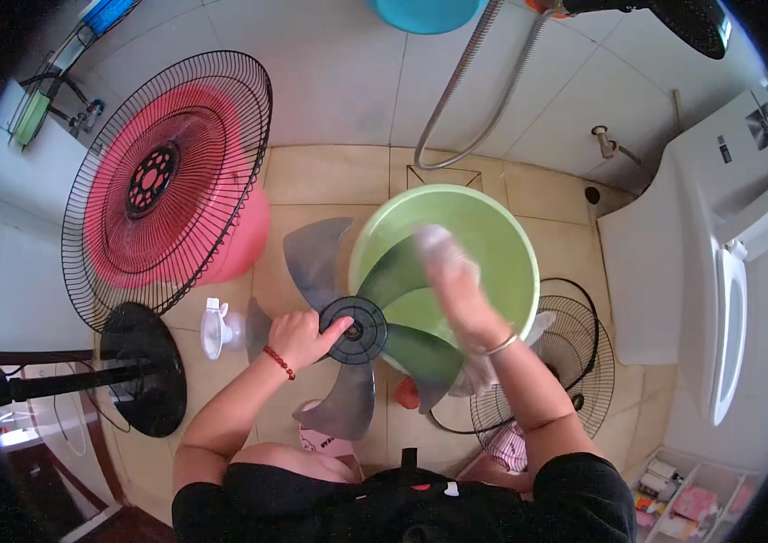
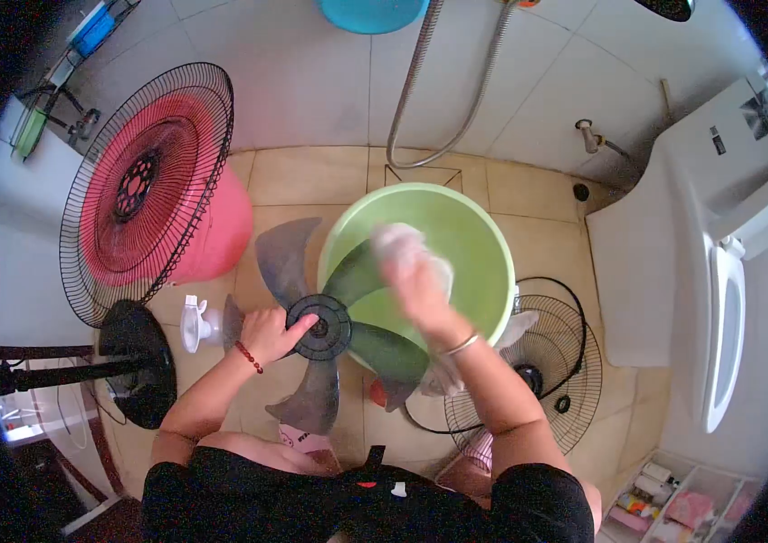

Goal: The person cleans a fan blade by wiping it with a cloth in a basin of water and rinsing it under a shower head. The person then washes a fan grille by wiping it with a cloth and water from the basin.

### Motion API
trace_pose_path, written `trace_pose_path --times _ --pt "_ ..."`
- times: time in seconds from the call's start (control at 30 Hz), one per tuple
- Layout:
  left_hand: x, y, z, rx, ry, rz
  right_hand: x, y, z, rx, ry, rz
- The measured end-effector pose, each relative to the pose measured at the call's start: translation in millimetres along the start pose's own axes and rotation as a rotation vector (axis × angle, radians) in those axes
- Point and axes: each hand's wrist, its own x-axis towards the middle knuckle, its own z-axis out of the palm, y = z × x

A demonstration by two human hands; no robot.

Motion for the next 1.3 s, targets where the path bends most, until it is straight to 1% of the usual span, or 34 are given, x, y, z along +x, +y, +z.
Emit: trace_pose_path --times 0.03,0.07,0.1,0.2,0.23,0.3,0.33,0.43,0.53,0.57,0.67,0.7,0.8,0.83,0.87,0.9,0.93,0.97,1.07,1.13,1.17,1.27,1.3 --pt "2 1 1 -0.027 0.026 0.016 -7 -26 22 -0.096 -0.188 -0.296" --pt "3 0 2 -0.054 0.049 0.029 -8 -46 27 -0.628 -0.642 -0.123" --pt "2 -2 5 -0.081 0.068 0.040 -12 -33 39 -0.751 -0.552 -0.223" --pt "0 -14 20 -0.105 0.100 0.036 19 -5 30 -0.949 -0.432 -0.111" --pt "-3 -18 25 -0.097 0.117 0.037 25 10 27 -0.745 -0.133 -0.111" --pt "-2 -22 32 -0.083 0.166 0.052 30 46 25 -0.389 -0.162 0.175" --pt "0 -22 30 -0.082 0.163 0.062 34 49 25 -0.210 -0.182 0.311" --pt "-2 -21 24 -0.081 0.155 0.072 16 43 40 -0.130 0.134 0.317" --pt "-4 -18 24 -0.078 0.157 0.074 28 45 30 -0.019 0.142 0.496" --pt "-5 -16 25 -0.080 0.165 0.069 30 43 28 0.018 0.276 0.475" --pt "-5 -7 25 -0.101 0.174 0.053 30 89 24 0.455 0.588 0.710" --pt "-5 -6 24 -0.113 0.173 0.041 21 64 21 0.573 0.546 0.665" --pt "-3 -10 25 -0.204 0.174 -0.018 5 74 2 1.197 0.435 0.572" --pt "-2 -11 22 -0.257 0.177 -0.035 -4 72 -10 1.356 0.359 0.568" --pt "1 -11 18 -0.313 0.184 -0.053 -4 72 -11 1.335 0.380 0.562" --pt "2 -11 17 -0.371 0.185 -0.074 -5 25 -7 1.313 0.404 0.563" --pt "3 -9 16 -0.376 0.198 -0.081 -9 1 -4 1.290 0.433 0.570" --pt "6 -6 15 -0.380 0.209 -0.085 -10 19 -4 1.421 0.321 0.553" --pt "15 0 21 -0.410 0.242 -0.030 -23 41 17 1.658 -0.226 0.147" --pt "16 3 20 -0.406 0.262 0.017 -25 23 26 1.528 -0.355 0.090" --pt "16 6 14 -0.392 0.269 0.038 -24 -17 24 1.340 -0.297 0.173" --pt "18 4 14 -0.448 0.258 0.098 -23 -53 26 0.877 -0.112 0.547" --pt "18 3 16 -0.483 0.249 0.114 -25 -18 32 0.988 -0.085 0.586"
